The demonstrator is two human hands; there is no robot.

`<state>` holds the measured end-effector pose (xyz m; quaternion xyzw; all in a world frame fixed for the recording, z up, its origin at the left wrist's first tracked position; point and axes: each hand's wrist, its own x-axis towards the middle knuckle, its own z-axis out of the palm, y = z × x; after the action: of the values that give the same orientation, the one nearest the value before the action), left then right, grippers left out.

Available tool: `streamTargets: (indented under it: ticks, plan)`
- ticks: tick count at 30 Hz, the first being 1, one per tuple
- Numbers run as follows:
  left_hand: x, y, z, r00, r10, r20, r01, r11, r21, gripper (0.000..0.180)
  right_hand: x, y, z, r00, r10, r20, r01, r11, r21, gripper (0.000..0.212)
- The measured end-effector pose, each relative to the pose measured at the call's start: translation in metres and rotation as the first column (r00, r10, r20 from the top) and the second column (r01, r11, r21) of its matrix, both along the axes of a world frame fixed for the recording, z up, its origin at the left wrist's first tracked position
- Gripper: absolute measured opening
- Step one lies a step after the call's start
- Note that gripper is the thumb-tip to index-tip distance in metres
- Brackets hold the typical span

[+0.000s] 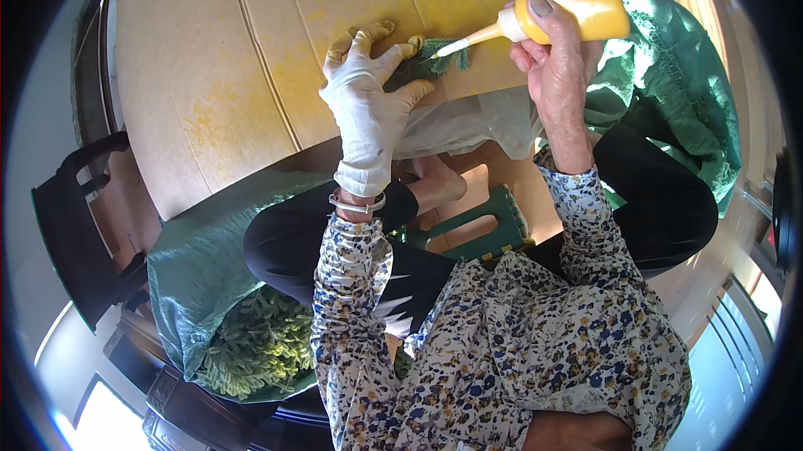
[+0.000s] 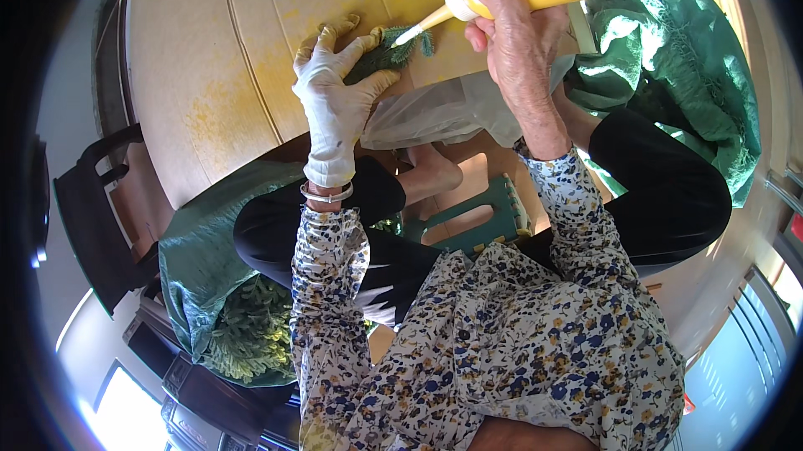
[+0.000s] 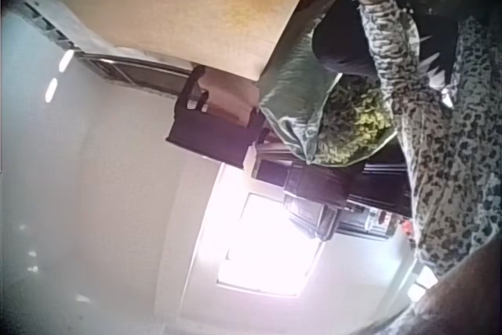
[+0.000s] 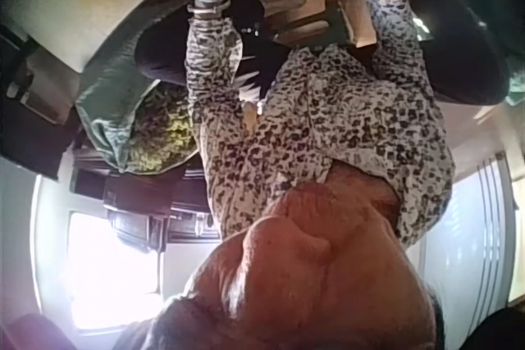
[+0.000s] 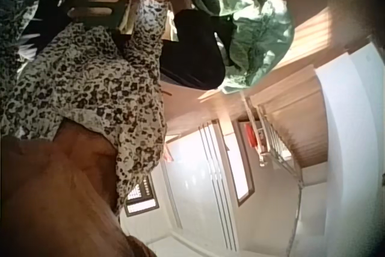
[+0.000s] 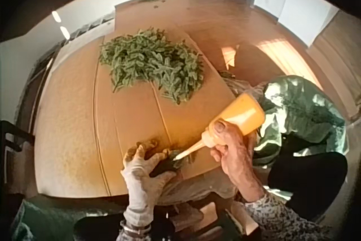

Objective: Applying glue to small green sprigs and attaching them to a cardboard surface

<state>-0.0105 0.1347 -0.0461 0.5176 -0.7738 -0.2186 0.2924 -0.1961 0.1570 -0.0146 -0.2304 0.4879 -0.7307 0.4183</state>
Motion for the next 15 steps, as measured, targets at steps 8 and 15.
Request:
streamTargets:
  ticks: [8, 15]
  plan:
    - [-0.001, 0.000, -0.002, 1.000, 0.002, 0.011, -0.002, 1.000, -0.009, 0.051, 0.009, 0.000, 0.001, 0.997, 0.074, 0.031, -0.074, 0.997, 0.013, 0.026]
    - [0.000, 0.001, -0.003, 1.000, 0.014, 0.010, -0.014, 0.999, -0.037, 0.050, 0.007, -0.001, -0.001, 0.997, 0.070, -0.042, -0.070, 0.998, 0.011, 0.026]
